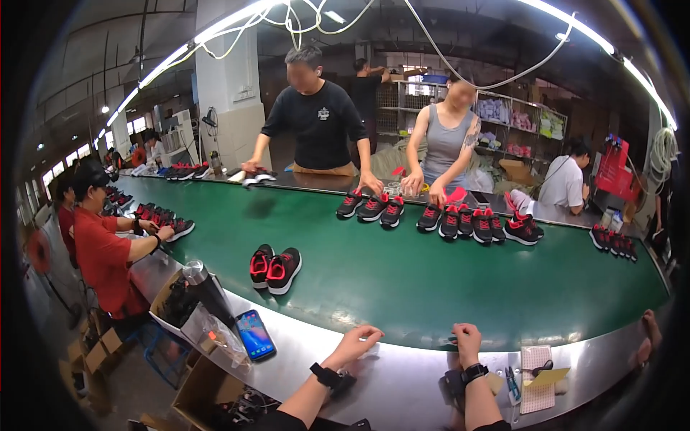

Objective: The recorder picks up pairs of shoes from a conveyor belt, inspects them, and organizes them at a station.

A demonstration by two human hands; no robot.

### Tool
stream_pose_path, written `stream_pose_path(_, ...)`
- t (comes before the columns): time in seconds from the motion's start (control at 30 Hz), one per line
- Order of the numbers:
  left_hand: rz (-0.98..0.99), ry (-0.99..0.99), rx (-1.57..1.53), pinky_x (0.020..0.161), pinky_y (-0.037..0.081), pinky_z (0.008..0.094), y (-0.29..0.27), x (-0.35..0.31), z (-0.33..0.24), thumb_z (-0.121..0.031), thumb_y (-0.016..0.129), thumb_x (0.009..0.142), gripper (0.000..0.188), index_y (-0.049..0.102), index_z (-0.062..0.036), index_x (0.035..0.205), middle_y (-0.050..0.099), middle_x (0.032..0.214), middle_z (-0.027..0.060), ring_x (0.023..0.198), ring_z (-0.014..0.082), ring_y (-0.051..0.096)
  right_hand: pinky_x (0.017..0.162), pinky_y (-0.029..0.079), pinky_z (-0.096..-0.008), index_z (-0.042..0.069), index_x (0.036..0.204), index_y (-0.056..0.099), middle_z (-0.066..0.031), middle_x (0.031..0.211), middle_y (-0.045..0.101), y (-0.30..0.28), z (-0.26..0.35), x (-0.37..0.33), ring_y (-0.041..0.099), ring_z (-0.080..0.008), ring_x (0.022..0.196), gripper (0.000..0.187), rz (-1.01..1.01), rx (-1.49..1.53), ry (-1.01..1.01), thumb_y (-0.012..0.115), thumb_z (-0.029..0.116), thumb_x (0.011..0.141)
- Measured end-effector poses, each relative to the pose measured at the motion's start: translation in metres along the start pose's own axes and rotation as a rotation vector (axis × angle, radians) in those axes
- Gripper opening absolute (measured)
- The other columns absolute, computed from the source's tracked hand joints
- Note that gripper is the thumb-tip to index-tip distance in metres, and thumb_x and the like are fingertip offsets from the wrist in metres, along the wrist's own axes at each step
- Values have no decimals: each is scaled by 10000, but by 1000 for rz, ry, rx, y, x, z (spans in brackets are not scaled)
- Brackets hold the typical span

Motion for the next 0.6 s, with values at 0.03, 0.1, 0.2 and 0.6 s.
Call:
stream_pose_path(0.03,-46,-163,-114,727,467,249,8,-4,1,-268,587,909,222,660,-65,962,619,920,20,812,88,552,518,529,-241,22,845,644,-55,901,584,-5,-2,2,587,-123,739,130,-21,-2,-36,677,145,822)
stream_pose_path(0.1,-94,-119,-217,676,459,230,11,-1,0,-259,578,916,213,654,-61,928,615,884,5,771,73,537,512,530,-246,15,837,649,-60,918,596,2,10,-2,584,-123,717,141,-36,13,-85,675,154,830)
stream_pose_path(0.2,-194,-32,-327,591,451,212,2,5,21,-225,552,930,202,633,-55,855,609,787,-18,695,58,528,491,512,-239,10,817,661,-58,873,623,7,16,0,577,-116,686,184,25,80,7,653,189,859)
stream_pose_path(0.6,-264,25,-161,601,459,222,-3,2,29,-175,578,892,194,651,-12,815,605,679,13,638,73,570,403,416,-198,18,777,663,-37,728,632,13,2,-4,557,-81,601,255,142,112,184,603,236,896)
Point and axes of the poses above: each hand's wrist, its own x-axis towards the middle knuckle, its own y-axis out of the palm, z = x × y, the point moved 9 cm from there along x, towards the middle knuckle
